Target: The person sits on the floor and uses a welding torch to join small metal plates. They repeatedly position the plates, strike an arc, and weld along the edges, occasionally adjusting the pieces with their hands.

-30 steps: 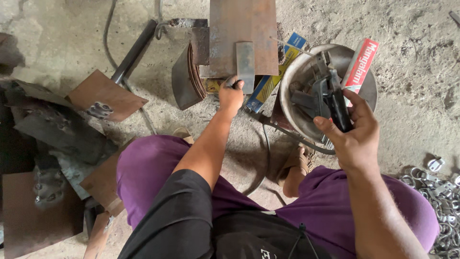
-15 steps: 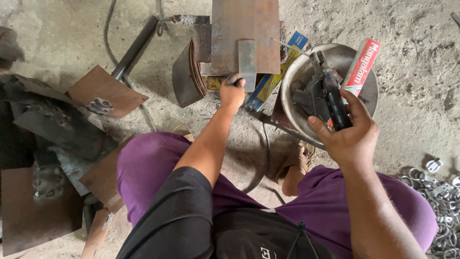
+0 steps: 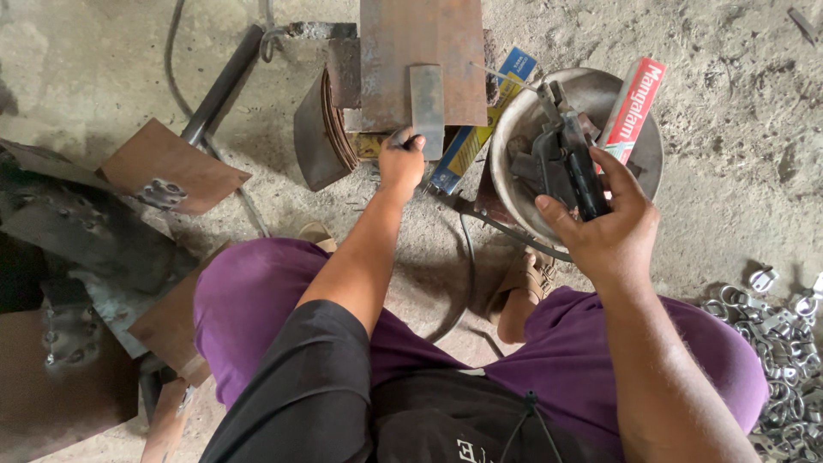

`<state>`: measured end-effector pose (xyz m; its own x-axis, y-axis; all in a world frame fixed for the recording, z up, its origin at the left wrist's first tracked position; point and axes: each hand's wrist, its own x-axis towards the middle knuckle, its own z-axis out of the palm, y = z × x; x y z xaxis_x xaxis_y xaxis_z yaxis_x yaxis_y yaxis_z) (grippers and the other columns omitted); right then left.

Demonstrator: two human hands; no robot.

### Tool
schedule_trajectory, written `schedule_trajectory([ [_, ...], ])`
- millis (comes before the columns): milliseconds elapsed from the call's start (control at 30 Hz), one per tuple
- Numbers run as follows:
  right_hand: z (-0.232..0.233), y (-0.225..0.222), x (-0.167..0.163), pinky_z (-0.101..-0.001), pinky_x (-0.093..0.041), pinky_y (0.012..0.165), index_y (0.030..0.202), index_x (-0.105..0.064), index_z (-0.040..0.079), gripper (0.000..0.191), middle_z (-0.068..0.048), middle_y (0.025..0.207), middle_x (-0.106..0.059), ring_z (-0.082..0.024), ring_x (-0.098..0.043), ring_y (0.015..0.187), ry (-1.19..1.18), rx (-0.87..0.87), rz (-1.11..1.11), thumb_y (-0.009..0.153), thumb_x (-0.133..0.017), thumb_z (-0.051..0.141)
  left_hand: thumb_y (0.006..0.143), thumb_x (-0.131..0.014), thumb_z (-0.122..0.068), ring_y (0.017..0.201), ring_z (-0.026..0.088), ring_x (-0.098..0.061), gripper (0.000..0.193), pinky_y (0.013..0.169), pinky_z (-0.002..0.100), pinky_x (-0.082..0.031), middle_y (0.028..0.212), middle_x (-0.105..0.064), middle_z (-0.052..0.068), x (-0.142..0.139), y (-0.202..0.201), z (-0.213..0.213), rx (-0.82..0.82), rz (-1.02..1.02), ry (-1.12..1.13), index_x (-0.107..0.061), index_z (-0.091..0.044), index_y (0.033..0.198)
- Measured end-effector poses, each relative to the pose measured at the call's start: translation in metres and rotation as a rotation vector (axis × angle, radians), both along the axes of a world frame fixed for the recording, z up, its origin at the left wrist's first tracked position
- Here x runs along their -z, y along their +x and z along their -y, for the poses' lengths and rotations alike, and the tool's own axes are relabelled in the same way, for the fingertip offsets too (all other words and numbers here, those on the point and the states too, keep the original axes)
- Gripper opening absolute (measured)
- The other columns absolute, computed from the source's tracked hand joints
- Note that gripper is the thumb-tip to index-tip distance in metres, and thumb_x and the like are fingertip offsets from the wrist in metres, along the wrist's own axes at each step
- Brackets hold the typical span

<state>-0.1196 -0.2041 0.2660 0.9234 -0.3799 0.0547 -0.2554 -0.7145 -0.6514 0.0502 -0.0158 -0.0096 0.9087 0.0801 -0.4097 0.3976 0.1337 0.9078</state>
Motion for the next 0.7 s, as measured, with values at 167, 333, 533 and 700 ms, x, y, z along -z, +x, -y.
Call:
schedule_trajectory([
  [167, -0.0013, 0.0019, 0.0044, -0.0310, -0.059, 0.076, 0.142, -0.062, 0.001, 0.076, -0.011, 0.105, -0.073, -0.016, -0.073, 0.091, 0.013, -0.027, 0.039, 0.078, -0.093, 0.028, 0.096, -0.072, -0.013, 0.058, 0.010, -0.057, 0.020, 0.051, 0.029, -0.050, 0.077, -0.070, 0.002, 0.0032, -0.0004, -0.0008, 0.004, 0.039, -0.003, -0.074, -0.005, 0.114],
  [333, -0.0015, 0.0055, 0.0083, -0.0317, -0.059, 0.080, 0.142, -0.062, -0.001, 0.077, -0.012, 0.106, -0.074, -0.017, -0.074, 0.095, 0.005, -0.046, 0.057, 0.078, -0.093, 0.028, 0.096, -0.073, -0.014, 0.056, 0.011, -0.054, 0.020, 0.051, 0.030, -0.045, 0.074, -0.068, 0.004, 0.0023, -0.0010, -0.0016, 0.019, 0.040, 0.055, -0.074, -0.004, 0.113],
  [533, -0.0027, 0.0067, 0.0060, -0.0317, -0.059, 0.079, 0.140, -0.063, 0.000, 0.075, -0.011, 0.106, -0.073, -0.017, -0.074, 0.094, 0.020, -0.023, 0.043, 0.077, -0.092, 0.028, 0.096, -0.071, -0.013, 0.055, 0.010, -0.054, 0.019, 0.052, 0.030, -0.046, 0.072, -0.067, 0.003, -0.0038, -0.0027, -0.0039, 0.060, 0.091, 0.121, -0.075, -0.003, 0.111],
  [700, -0.0030, 0.0081, 0.0065, -0.0322, -0.059, 0.080, 0.140, -0.063, 0.001, 0.075, -0.011, 0.105, -0.073, -0.017, -0.074, 0.093, 0.005, -0.022, 0.021, 0.077, -0.092, 0.029, 0.094, -0.072, -0.012, 0.055, 0.011, -0.055, 0.020, 0.051, 0.030, -0.047, 0.073, -0.068, 0.003, -0.0024, -0.0021, -0.0011, 0.031, 0.095, 0.078, -0.074, -0.004, 0.112],
])
